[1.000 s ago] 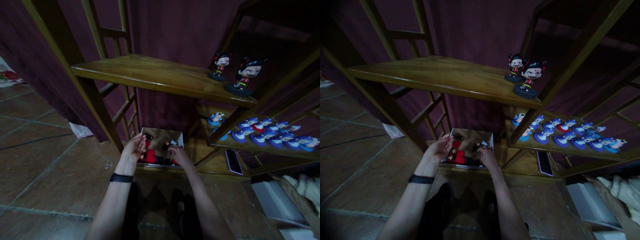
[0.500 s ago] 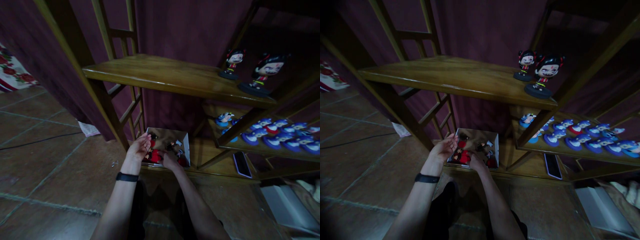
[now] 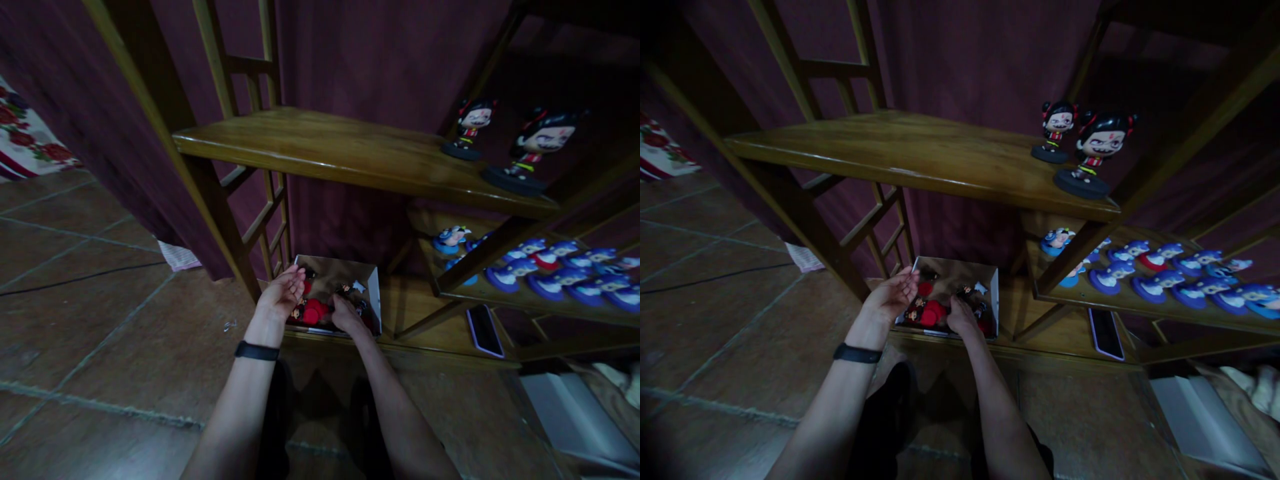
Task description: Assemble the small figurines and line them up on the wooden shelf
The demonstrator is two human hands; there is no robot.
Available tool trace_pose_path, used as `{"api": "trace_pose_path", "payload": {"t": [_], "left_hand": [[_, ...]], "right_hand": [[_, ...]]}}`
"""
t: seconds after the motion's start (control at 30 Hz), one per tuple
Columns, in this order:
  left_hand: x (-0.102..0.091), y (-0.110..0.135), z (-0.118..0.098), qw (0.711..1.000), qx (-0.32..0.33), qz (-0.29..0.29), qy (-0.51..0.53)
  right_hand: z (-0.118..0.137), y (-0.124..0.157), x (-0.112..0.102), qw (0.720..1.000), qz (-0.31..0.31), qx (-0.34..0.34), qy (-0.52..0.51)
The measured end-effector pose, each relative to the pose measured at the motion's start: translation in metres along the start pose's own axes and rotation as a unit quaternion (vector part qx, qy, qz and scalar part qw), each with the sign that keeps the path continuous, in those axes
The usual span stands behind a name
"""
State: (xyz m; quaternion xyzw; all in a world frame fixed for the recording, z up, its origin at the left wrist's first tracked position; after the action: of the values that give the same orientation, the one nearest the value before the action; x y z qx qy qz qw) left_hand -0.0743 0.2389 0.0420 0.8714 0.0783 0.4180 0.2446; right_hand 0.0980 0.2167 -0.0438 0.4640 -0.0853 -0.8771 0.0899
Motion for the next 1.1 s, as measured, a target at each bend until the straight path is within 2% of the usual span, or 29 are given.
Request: {"api": "trace_pose_path", "payload": {"t": [0.17,0.33,0.53,0.7,1.0,1.1], "left_hand": [[0.0,0.0,-0.001,1.0,0.0,0.011,0.005],[0.002,0.002,0.0,1.0,0.004,0.018,0.01],[0.005,0.002,0.004,1.0,0.001,0.011,0.002],[0.007,-0.002,0.008,1.0,-0.012,-0.001,-0.009],[0.009,-0.002,0.009,1.0,-0.01,0.005,-0.011],[0.009,0.0,0.007,1.0,-0.014,-0.002,-0.008]], "right_hand": [[-0.028,-0.009,-0.007,0.997,-0.014,0.002,-0.073],[-0.048,-0.013,-0.006,0.979,0.052,-0.035,-0.194],[-0.055,-0.013,-0.016,0.98,0.016,-0.015,-0.197],[-0.064,-0.008,-0.019,0.984,0.055,-0.019,-0.169],[-0.073,-0.012,-0.028,0.989,-0.115,0.014,-0.093],[-0.069,-0.012,-0.033,0.989,-0.132,0.038,-0.049]]}}
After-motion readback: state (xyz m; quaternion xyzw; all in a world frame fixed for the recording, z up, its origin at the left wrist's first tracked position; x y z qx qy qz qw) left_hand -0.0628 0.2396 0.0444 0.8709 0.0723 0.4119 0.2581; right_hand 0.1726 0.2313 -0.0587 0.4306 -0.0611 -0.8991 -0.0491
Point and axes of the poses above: each hand's wrist, its own y-axis away from the middle knuckle, its own x-axis out of the palm, z = x × y, the point moved 1 cm from there along -y, towards the middle knuckle, and after that the axes turned 3 degrees about y, right-handed, at the moved point
